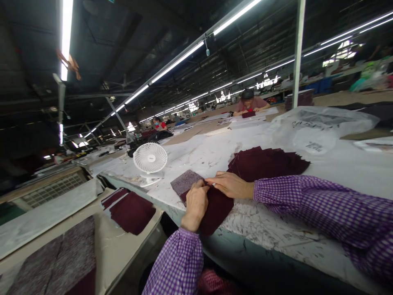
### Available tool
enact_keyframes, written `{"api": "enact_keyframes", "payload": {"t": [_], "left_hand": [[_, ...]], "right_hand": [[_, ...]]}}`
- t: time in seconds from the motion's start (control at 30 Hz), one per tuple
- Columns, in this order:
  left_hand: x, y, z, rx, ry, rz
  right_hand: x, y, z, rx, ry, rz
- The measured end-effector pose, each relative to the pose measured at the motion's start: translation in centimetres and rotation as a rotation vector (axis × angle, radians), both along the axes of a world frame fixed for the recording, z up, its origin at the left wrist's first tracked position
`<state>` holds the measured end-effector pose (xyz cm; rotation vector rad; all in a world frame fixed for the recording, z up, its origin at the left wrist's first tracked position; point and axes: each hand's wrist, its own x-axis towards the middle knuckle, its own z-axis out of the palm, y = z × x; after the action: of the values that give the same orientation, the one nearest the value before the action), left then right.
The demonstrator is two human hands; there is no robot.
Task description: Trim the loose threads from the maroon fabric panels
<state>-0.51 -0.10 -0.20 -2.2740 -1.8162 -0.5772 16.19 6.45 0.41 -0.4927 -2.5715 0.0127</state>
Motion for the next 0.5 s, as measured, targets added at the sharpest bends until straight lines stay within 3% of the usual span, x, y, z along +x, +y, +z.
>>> {"api": "enact_keyframes", "payload": {"t": [0.13, 0.3, 0.5], "left_hand": [[0.1, -0.2, 0.3, -0.006, -0.042, 0.007], [-1.6, -1.4, 0.8, -0.043, -0.152, -0.023], [-4.3, -3.6, -0.3, 0.048, -0.282, -0.075]], "right_hand": [[-0.1, -0.4, 0.2, 0.007, -0.079, -0.045], [-0.2, 0.4, 0.2, -0.016, -0.107, 0.069], [-0.6, 0.9, 0.2, -0.075, -0.107, 0.088]]}}
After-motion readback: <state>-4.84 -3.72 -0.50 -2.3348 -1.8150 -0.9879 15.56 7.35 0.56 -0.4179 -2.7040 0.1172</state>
